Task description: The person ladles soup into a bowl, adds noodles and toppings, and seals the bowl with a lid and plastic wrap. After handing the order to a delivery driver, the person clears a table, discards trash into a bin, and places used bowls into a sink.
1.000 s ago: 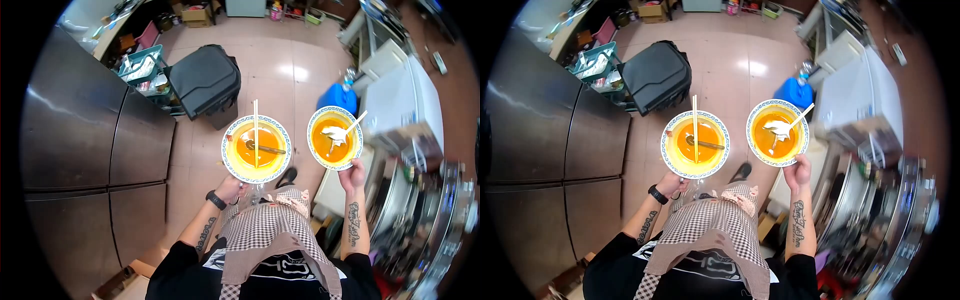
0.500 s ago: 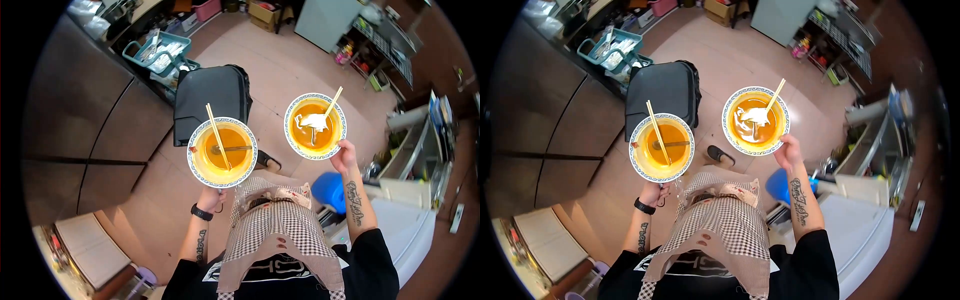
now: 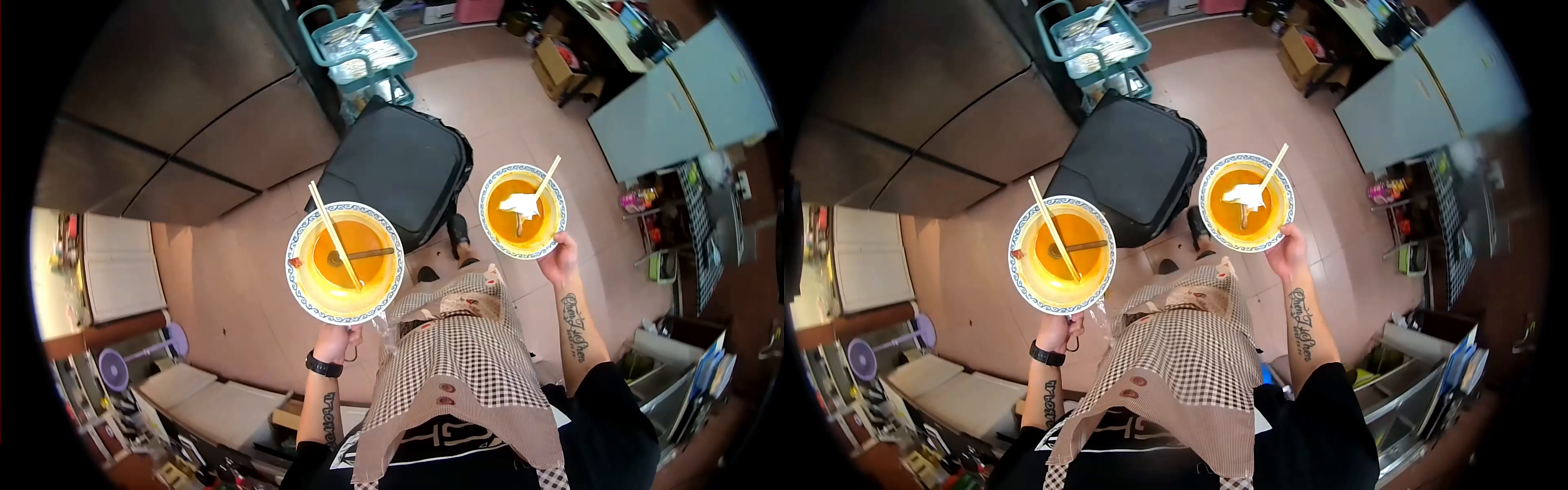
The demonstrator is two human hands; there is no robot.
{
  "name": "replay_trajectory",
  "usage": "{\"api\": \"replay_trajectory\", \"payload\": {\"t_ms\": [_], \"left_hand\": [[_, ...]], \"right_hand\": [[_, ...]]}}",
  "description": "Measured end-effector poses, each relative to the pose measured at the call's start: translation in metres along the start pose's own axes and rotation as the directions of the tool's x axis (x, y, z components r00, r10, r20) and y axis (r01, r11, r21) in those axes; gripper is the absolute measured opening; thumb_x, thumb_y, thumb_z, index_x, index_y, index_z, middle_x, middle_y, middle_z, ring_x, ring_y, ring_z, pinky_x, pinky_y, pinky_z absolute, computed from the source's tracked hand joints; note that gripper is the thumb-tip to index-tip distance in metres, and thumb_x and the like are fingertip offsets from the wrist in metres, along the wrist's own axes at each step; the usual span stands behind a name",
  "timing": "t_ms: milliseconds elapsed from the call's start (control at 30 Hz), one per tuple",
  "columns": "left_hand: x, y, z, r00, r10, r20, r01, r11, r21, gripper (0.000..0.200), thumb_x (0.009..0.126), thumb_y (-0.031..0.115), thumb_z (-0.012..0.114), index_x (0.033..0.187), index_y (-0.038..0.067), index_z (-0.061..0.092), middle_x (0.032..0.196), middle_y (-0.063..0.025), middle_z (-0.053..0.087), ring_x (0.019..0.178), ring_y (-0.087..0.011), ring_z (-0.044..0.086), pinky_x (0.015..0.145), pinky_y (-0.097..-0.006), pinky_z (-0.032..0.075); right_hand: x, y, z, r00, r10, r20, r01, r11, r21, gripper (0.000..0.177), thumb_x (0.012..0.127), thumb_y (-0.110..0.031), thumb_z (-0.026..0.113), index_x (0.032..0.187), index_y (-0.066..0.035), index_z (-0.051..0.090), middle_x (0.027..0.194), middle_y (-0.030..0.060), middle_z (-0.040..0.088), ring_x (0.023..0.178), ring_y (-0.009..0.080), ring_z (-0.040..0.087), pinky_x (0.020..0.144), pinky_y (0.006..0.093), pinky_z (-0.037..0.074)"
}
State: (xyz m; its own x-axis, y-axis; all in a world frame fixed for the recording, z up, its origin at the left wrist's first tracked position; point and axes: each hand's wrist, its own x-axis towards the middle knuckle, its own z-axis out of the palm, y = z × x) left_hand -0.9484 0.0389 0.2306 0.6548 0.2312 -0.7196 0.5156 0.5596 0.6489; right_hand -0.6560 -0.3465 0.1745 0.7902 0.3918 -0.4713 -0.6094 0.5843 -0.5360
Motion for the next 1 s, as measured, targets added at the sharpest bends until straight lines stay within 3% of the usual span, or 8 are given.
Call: {"api": "replay_trajectory", "payload": {"t_ms": [433, 567, 633, 767, 800, 833, 900, 1000], "left_hand": [[-0.06, -0.028, 0.052, 0.947, -0.013, -0.321, -0.04, 0.986, -0.159, 0.033, 0.1, 0.037, 0.035, 0.102, 0.009, 0.052, 0.061, 0.0014, 0.04, 0.042, -0.0098, 0.032, 0.043, -0.023, 0.03], [-0.076, -0.055, 0.046, 0.946, -0.012, -0.325, -0.049, 0.983, -0.179, 0.039, 0.099, 0.043, 0.037, 0.1, 0.008, 0.053, 0.063, 0.002, 0.041, 0.045, -0.0094, 0.031, 0.044, -0.023, 0.03], [-0.054, -0.022, 0.063, 0.923, -0.063, -0.38, -0.035, 0.969, -0.244, 0.039, 0.099, 0.044, 0.037, 0.099, 0.008, 0.053, 0.064, 0.0022, 0.041, 0.046, -0.0092, 0.031, 0.044, -0.0228, 0.029], [-0.044, -0.021, 0.076, 0.916, -0.084, -0.391, -0.043, 0.951, -0.306, 0.039, 0.098, 0.043, 0.038, 0.099, 0.007, 0.054, 0.063, 0.0021, 0.042, 0.046, -0.0085, 0.033, 0.044, -0.0219, 0.028], [-0.043, -0.021, 0.077, 0.918, -0.094, -0.384, -0.047, 0.939, -0.342, 0.038, 0.098, 0.043, 0.039, 0.099, 0.007, 0.054, 0.063, 0.002, 0.042, 0.046, -0.0084, 0.033, 0.044, -0.0218, 0.028], [-0.046, -0.021, 0.071, 0.922, -0.102, -0.374, -0.05, 0.925, -0.376, 0.038, 0.099, 0.042, 0.039, 0.099, 0.007, 0.054, 0.063, 0.0019, 0.043, 0.045, -0.0083, 0.033, 0.044, -0.0217, 0.028], [-0.042, -0.017, 0.075, 0.904, -0.091, -0.418, -0.093, 0.911, -0.401, 0.033, 0.099, 0.036, 0.04, 0.099, 0.007, 0.054, 0.063, 0.0015, 0.044, 0.044, -0.0084, 0.033, 0.043, -0.022, 0.027], [-0.038, -0.021, 0.08, 0.901, -0.099, -0.422, -0.106, 0.894, -0.435, 0.027, 0.1, 0.03, 0.041, 0.101, 0.007, 0.055, 0.059, 0.001, 0.044, 0.043, -0.0085, 0.032, 0.042, -0.0225, 0.026]], "right_hand": [[0.103, 0.007, -0.062, 0.973, 0.211, -0.095, -0.218, 0.974, -0.063, 0.046, 0.082, -0.013, 0.047, 0.127, -0.001, 0.047, 0.124, 0.0136, 0.058, 0.113, 0.0285, 0.057, 0.1, 0.0436, 0.046], [0.143, 0.048, -0.066, 0.97, 0.225, -0.093, -0.242, 0.925, -0.292, 0.048, 0.087, -0.015, 0.049, 0.133, -0.005, 0.041, 0.116, 0.0107, 0.06, 0.103, 0.0235, 0.06, 0.088, 0.0396, 0.05], [0.2, 0.056, -0.018, 0.977, 0.189, -0.102, -0.215, 0.86, -0.463, 0.053, 0.088, -0.015, 0.052, 0.138, -0.009, 0.036, 0.114, 0.0104, 0.06, 0.101, 0.022, 0.06, 0.085, 0.0385, 0.05], [0.274, 0.09, 0.031, 0.978, 0.2, 0.053, -0.063, 0.529, -0.846, 0.073, 0.076, -0.015, 0.069, 0.139, -0.008, 0.034, 0.116, 0.0137, 0.055, 0.093, 0.0247, 0.061, 0.077, 0.0379, 0.051], [0.281, 0.1, 0.05, 0.985, 0.07, 0.156, 0.121, 0.364, -0.923, 0.079, 0.067, -0.021, 0.075, 0.135, -0.005, 0.038, 0.116, 0.0172, 0.053, 0.096, 0.0313, 0.059, 0.084, 0.04, 0.05], [0.286, 0.121, 0.063, 0.964, -0.067, 0.257, 0.261, 0.058, -0.963, 0.079, 0.063, -0.023, 0.076, 0.132, -0.003, 0.042, 0.113, 0.0224, 0.052, 0.101, 0.038, 0.055, 0.09, 0.0416, 0.048], [0.276, 0.126, 0.115, 0.897, 0.011, 0.441, 0.432, -0.225, -0.873, 0.079, 0.062, -0.023, 0.076, 0.132, -0.004, 0.043, 0.113, 0.0263, 0.05, 0.104, 0.0419, 0.051, 0.092, 0.0426, 0.046], [0.274, 0.138, 0.158, 0.803, 0.199, 0.562, 0.591, -0.388, -0.707, 0.079, 0.061, -0.02, 0.075, 0.132, -0.005, 0.043, 0.115, 0.0262, 0.045, 0.105, 0.0431, 0.05, 0.093, 0.0418, 0.046]]}}
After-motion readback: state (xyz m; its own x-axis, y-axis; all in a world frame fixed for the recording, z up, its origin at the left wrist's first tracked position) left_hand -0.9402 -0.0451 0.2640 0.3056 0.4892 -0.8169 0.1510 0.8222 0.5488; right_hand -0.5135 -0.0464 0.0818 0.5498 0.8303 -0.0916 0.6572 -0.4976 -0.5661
